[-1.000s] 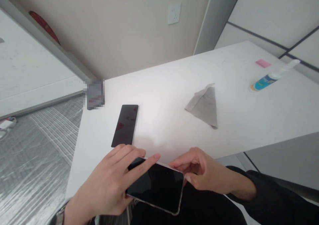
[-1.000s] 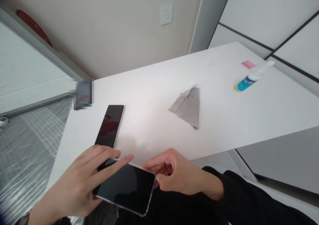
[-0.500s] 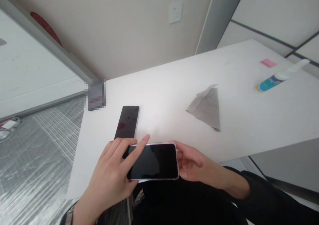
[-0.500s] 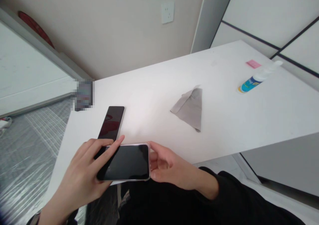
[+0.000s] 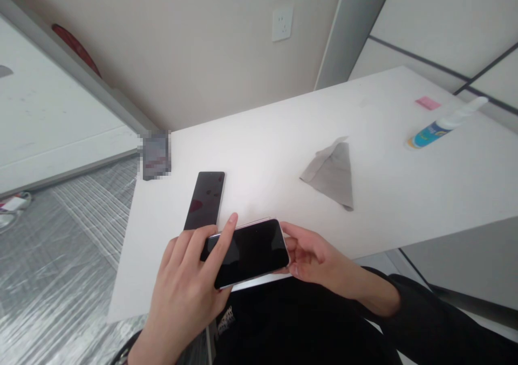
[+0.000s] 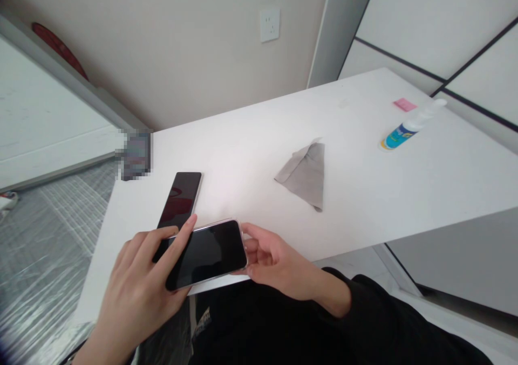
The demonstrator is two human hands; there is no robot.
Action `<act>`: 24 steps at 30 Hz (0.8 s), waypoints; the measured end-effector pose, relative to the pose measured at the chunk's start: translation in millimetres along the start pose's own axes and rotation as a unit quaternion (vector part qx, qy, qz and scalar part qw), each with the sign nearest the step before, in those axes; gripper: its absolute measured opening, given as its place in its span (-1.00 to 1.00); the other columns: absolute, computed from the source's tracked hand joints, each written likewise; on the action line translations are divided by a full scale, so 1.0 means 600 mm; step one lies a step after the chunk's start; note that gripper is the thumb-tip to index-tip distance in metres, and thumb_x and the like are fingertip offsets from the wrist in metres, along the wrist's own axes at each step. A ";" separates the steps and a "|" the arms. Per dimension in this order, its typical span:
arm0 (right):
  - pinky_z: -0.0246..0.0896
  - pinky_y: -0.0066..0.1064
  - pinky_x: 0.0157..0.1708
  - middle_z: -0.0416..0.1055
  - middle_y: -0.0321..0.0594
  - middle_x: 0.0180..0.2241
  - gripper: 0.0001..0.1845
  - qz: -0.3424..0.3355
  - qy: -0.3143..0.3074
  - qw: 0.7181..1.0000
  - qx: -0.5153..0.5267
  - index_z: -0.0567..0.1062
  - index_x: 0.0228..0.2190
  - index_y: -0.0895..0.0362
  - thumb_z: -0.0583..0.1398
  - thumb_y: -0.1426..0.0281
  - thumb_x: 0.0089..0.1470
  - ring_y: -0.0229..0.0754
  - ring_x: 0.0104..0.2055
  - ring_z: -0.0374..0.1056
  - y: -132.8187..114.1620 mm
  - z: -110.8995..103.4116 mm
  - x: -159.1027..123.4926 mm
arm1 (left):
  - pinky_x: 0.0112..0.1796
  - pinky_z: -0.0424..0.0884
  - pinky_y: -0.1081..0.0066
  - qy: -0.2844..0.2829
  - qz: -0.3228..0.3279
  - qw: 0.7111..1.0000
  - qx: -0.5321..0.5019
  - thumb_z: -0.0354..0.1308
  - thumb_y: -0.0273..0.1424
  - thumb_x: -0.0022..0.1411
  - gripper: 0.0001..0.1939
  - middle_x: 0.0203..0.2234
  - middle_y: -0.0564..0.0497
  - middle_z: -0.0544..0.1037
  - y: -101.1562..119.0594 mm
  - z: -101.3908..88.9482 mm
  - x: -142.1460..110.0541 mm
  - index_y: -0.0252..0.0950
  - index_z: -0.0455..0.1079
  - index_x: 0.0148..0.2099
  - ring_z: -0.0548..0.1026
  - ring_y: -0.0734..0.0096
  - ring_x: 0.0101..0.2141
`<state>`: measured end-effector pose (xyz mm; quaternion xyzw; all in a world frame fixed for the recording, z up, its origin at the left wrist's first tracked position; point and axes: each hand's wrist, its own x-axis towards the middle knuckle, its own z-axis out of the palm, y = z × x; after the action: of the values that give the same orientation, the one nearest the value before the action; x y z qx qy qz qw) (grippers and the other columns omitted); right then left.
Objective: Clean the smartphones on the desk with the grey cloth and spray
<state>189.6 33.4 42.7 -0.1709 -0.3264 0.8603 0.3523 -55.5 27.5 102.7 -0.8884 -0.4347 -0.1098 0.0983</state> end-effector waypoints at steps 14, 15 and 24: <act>0.32 -0.53 -0.23 0.63 -0.28 -0.16 -0.56 0.008 0.078 0.994 -0.077 0.48 -0.10 0.12 0.16 0.63 -0.06 -0.29 -0.16 0.57 -0.008 0.015 0.005 | -0.23 0.28 0.18 0.007 -0.002 1.000 0.016 0.16 -0.60 0.07 -0.14 -0.14 -0.17 0.40 0.012 0.004 0.001 -0.39 0.16 0.44 0.35 0.05 -0.22; 0.31 -0.53 -0.24 0.62 -0.29 -0.17 -0.56 0.008 0.077 0.994 -0.081 0.47 -0.11 0.12 0.15 0.63 -0.07 -0.29 -0.17 0.57 -0.009 0.015 0.004 | -0.22 0.29 0.18 0.007 -0.003 1.000 0.012 0.16 -0.60 0.08 -0.15 -0.15 -0.17 0.40 0.012 0.005 0.002 -0.39 0.16 0.44 0.35 0.04 -0.22; 0.38 -0.37 -0.04 0.60 -0.25 -0.11 -0.54 0.023 0.051 0.996 -0.071 0.45 -0.02 0.09 0.19 0.61 0.02 -0.23 -0.09 0.55 -0.019 0.016 0.001 | -0.25 0.33 0.19 -0.019 -0.008 1.000 -0.022 0.16 -0.61 0.08 -0.13 -0.16 -0.14 0.41 0.003 0.004 0.007 -0.37 0.14 0.46 0.34 0.08 -0.24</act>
<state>189.9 35.5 57.3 -0.2466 -0.3640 0.8330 0.3358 -51.5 30.2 101.3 -0.8887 -0.4412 -0.1030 0.0697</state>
